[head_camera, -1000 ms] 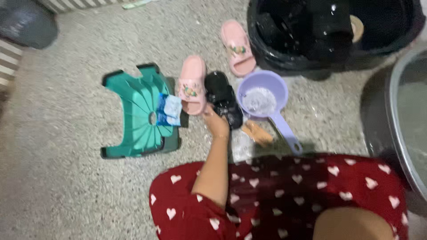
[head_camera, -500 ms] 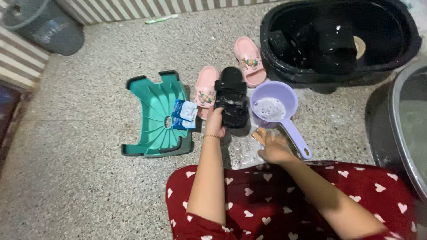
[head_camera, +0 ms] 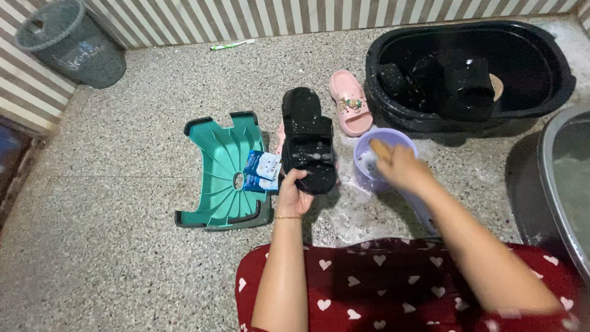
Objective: The person scrubs a black slipper with a brush and soapy water, rinses it with water from a ladle, and continues scrubbing. The person handles the slipper and brush throughout, using water from a nearby basin to rinse.
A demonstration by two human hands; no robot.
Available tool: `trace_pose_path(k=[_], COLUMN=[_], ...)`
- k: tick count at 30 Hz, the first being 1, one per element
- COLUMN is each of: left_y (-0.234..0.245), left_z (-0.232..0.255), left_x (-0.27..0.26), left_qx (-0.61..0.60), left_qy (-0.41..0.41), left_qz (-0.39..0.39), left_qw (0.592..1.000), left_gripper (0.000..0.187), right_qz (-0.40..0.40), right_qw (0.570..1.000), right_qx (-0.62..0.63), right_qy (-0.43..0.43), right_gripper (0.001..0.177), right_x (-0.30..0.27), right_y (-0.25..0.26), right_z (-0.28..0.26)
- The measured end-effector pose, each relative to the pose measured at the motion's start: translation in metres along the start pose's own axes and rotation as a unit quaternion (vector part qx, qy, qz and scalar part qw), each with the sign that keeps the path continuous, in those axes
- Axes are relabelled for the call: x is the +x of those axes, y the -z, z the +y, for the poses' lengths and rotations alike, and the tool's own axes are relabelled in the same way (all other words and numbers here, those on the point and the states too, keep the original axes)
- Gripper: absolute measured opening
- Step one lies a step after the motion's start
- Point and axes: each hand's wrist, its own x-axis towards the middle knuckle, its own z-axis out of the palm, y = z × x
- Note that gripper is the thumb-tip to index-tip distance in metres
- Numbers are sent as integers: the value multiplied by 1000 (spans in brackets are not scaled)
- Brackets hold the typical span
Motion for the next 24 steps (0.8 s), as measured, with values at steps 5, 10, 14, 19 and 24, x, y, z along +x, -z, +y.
trace_pose_path(k=[5,10,14,19,24], left_y=[4,-6,-12,-9,-3], left_z=[-20,-23,-31,-39,-50], left_x=[8,15,19,27,34], left_qx=[-54,-51,-85,-38,-13], left_qy=[2,20,52,64,35], left_qz=[-27,-54,-68,-123,-90], left_qw=[998,997,993,990,995], left_gripper=[56,60,66,67,62], right_qz=[-183,-156,-145,-224,117], right_qw=[980,978,975,969,891], right_qx=[-50,-138,-165,84,348], right_qy=[-61,-7,42,61,267], right_gripper=[70,75,60,52,60], right_x=[101,146,157,138,7], right_y=[-33,-98,-109,-56,-14], right_z=[3,28,50,57,0])
